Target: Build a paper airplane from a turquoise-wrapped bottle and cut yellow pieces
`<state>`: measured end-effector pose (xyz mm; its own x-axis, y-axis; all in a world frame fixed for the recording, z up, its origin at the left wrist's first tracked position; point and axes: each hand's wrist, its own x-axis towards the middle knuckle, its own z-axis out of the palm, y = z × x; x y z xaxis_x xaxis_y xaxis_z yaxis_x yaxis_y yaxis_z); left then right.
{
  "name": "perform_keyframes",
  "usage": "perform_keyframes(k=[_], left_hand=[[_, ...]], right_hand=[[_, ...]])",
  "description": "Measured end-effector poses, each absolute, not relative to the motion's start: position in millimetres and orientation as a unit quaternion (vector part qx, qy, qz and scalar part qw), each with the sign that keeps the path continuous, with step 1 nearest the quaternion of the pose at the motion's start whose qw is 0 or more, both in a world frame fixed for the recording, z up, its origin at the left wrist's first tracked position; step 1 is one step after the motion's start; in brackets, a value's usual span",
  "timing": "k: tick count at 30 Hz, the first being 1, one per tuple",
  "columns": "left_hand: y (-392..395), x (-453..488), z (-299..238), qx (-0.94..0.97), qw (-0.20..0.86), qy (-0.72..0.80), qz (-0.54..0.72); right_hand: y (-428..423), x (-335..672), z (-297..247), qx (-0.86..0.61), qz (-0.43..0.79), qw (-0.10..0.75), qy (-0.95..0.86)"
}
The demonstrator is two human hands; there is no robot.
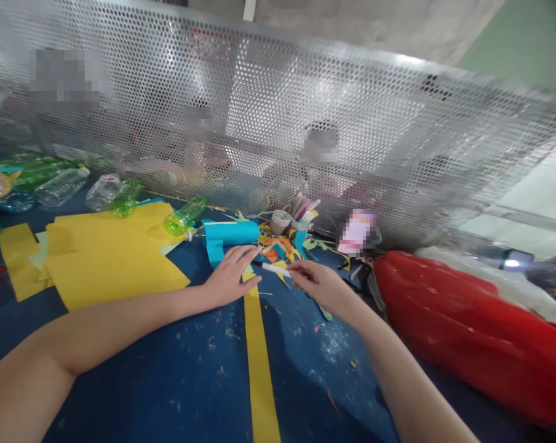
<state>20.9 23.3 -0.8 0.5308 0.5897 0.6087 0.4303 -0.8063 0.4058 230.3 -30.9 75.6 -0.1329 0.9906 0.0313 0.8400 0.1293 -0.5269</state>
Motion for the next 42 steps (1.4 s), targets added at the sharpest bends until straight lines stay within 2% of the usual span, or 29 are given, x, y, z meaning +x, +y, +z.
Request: perform_keyframes(k=[5,8,16,42], left_hand=[[26.1,22.7,-2.2,0.902,0.136,0.273,0.304],[23.6,23.8,-2.5,0.916,0.131,0.257,0.278],[20.0,28.3,-10.4,0.94,0.089,0.247,0.22],[21.0,27.3,-7.5,0.944,0.098,0.251,0.189]], right_hand=[[-27.4,209.0,60.9,-0.561,0.326,0.421,-0.634],[-24.1,195.8,39.5,-0.525,0.402,0.489,-0.569],[-25.4,178.3,0.1,-0.509,0.48,0.516,-0.494],[-27.3,179.9,0.2,-0.472,0.512,0.529,-0.484]])
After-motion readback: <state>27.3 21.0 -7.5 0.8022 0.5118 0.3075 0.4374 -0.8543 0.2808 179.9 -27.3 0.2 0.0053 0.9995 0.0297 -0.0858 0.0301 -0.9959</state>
